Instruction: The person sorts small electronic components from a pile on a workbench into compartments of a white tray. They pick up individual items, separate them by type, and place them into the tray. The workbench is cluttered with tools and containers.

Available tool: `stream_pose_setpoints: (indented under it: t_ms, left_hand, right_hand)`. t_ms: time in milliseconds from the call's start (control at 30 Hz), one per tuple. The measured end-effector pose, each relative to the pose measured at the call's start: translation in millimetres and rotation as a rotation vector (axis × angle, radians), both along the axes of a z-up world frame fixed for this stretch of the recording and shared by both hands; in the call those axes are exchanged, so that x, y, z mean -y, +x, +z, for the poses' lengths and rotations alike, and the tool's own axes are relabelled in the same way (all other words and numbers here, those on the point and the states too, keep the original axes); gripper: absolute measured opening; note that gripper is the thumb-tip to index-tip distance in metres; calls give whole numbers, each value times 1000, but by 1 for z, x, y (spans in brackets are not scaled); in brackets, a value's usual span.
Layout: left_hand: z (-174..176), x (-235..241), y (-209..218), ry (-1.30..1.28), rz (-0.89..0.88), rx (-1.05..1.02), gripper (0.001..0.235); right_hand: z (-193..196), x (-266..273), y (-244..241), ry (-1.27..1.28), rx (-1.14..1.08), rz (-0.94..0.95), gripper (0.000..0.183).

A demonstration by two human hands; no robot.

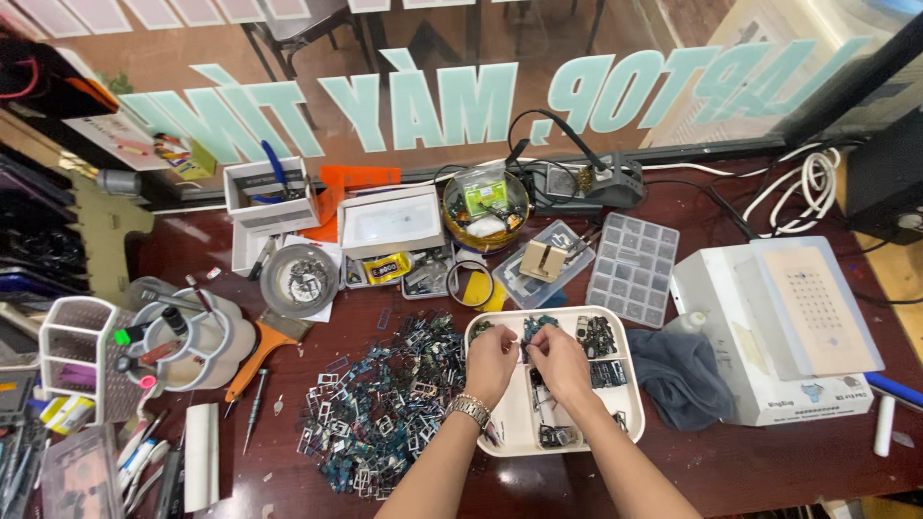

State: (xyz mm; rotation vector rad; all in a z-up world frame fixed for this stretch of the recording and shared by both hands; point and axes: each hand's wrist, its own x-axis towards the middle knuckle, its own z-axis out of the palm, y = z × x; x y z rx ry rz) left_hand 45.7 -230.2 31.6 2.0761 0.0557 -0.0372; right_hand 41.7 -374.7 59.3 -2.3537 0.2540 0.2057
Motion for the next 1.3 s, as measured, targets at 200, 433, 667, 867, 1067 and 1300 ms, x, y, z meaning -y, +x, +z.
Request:
stream_pose_setpoints:
  t_ms: [200, 433, 667, 867, 1067, 1300]
  left_hand:
    - [19, -83, -34, -9, 170, -36, 14]
    - [-12, -200, -66, 77, 314, -96, 18]
    - [-25, -256, -86, 251, 186, -137, 18]
    - [2, -256, -93, 386, 94, -239, 40]
    - [12, -252, -90, 332, -5, -160, 28]
    - [-5, -235, -90, 442, -81, -57, 23]
  right_hand:
    - [-4, -54, -13, 144, 10, 123, 12]
    - [-26, -122, -33, 258, 24, 273, 15]
    - [-37, -182, -47, 221, -54, 400, 18]
    - [-13, -213, -66, -73, 40, 397, 39]
    - [-5, -215, -66, -123, 52, 304, 35]
    - [-10, -216, -72, -135, 57, 318, 41]
